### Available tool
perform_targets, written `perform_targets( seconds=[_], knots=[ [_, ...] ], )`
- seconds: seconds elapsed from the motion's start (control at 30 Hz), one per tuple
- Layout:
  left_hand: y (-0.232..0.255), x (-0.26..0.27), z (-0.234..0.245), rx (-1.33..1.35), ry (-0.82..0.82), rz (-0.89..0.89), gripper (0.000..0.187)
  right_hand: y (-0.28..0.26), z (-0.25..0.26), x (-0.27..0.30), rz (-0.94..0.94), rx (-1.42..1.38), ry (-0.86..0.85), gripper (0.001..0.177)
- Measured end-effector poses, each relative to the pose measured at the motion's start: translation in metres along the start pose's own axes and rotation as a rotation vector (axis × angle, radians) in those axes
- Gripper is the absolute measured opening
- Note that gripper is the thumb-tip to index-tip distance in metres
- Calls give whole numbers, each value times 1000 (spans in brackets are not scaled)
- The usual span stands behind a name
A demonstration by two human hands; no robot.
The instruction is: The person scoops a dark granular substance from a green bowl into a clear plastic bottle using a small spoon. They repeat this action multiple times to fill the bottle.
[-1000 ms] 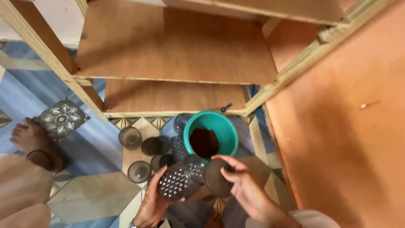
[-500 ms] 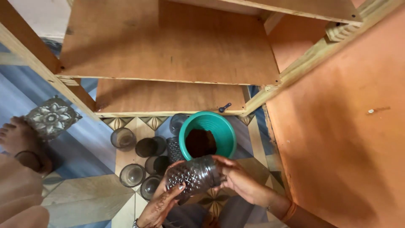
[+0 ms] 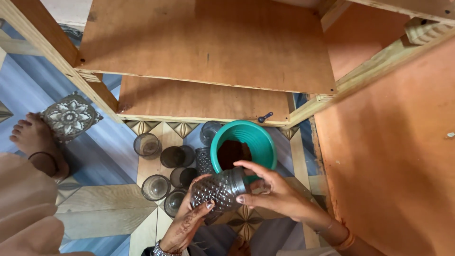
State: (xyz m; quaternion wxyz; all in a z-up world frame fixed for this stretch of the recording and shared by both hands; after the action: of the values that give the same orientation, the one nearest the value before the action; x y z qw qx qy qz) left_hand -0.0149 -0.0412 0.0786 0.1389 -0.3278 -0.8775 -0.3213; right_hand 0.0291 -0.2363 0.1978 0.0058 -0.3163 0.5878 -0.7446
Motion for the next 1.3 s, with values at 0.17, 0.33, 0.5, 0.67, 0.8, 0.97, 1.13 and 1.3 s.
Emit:
perform_targets(
  seconds=[0.17, 0.33, 0.5, 0.67, 0.8, 0.97, 1.13, 1.3],
  knots=[
    [7, 3, -2, -59, -5, -53, 70, -3, -1, -4, 38, 33, -39, 83],
    [11, 6, 0, -29, -16, -54, 69, -3, -5, -7, 77, 57, -37, 80],
    [12, 5, 3, -60, 12, -70, 71, -1, -7, -10, 93, 25, -31, 80],
    [14, 6, 8, -111, 22, -104, 73, 6, -8, -14, 136, 7, -30, 81],
    [14, 7, 12, -72, 32, -85, 75, 11, -12, -14, 217, -11, -33, 80],
    [10, 5, 20, -91, 37, -90, 74, 13, -12, -15, 250, 37, -56, 80],
    [6, 4, 26, -22, 47, -32, 71, 7, -16, -13, 327, 122, -89, 78],
    [3, 6, 31, -16, 51, -17, 70, 4, -17, -11, 347, 186, -108, 74]
  ],
)
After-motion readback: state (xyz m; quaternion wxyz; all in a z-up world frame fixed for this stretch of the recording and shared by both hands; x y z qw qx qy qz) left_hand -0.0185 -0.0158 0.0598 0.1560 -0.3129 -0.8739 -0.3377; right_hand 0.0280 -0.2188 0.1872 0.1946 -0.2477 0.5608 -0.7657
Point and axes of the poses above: each hand's wrist, its own x-axis away from the middle knuckle, its own z-axis out of the back of the hand, y = z × x, the point moved 4 cm from there along -x, towards the middle knuckle, and after that the axes turned 4 degrees about z, right-handed, at the moved point
